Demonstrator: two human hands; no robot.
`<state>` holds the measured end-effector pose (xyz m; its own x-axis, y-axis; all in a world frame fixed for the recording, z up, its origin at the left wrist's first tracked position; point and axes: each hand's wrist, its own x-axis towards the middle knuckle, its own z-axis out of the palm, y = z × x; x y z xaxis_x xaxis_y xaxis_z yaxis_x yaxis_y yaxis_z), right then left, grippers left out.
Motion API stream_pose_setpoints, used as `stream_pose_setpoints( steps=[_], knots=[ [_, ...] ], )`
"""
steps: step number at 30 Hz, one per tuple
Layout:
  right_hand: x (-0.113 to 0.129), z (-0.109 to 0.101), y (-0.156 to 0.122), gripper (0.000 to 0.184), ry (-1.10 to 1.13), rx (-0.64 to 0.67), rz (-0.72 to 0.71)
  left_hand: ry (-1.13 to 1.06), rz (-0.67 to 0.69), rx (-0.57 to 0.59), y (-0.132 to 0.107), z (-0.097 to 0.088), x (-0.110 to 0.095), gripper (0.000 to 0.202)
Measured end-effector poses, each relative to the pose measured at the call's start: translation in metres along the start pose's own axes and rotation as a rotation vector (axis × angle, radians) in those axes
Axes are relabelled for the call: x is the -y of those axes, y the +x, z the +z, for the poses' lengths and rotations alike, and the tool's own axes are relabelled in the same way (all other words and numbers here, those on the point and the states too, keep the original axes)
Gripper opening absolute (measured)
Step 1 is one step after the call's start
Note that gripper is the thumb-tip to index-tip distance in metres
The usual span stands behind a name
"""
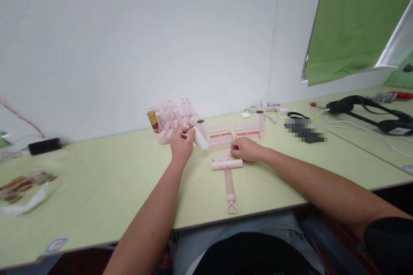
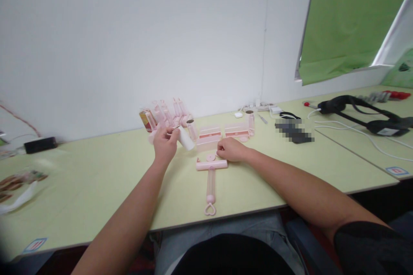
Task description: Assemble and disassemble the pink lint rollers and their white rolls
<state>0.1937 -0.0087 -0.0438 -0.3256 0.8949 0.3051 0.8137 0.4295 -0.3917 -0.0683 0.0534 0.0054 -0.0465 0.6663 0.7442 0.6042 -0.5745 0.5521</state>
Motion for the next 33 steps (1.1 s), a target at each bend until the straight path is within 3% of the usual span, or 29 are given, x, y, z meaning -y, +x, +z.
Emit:
stream_pose_setpoints(
  steps=[19,33],
  knots=[
    [0.002,0.0,0.0,0.014,0.125,-0.026,0.002,0.123,0.046,0.216,-0.002,0.011,0.025,0.027],
    [0.005,-0.002,-0.001,0.015,0.114,-0.013,-0.015,0.126,0.046,0.281,-0.005,0.017,0.033,0.027]
  ],
)
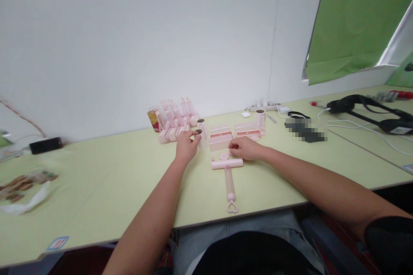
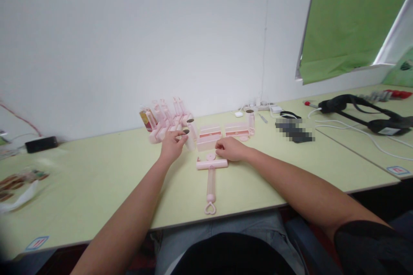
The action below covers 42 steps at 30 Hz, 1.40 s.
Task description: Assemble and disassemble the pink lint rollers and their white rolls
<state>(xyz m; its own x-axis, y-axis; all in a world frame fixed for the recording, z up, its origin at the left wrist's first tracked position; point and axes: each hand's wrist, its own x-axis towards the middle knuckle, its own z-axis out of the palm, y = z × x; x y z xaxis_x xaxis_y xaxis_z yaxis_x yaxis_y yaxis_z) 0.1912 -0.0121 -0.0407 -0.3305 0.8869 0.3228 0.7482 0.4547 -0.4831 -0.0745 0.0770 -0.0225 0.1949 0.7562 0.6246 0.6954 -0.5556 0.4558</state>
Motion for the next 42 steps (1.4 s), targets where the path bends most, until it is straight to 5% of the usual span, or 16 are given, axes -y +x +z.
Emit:
stream_pose_setpoints(
  steps=[36,42],
  knots=[
    [0.01,-0.002,-0.001,0.017,0.055,-0.034,-0.042,-0.007,0.011,0.025,-0.003,0.003,-0.005,0.033],
    [0.02,-0.006,-0.006,0.02,0.087,0.108,-0.173,-0.021,-0.02,-0.074,-0.003,-0.002,-0.012,0.039]
  ],
)
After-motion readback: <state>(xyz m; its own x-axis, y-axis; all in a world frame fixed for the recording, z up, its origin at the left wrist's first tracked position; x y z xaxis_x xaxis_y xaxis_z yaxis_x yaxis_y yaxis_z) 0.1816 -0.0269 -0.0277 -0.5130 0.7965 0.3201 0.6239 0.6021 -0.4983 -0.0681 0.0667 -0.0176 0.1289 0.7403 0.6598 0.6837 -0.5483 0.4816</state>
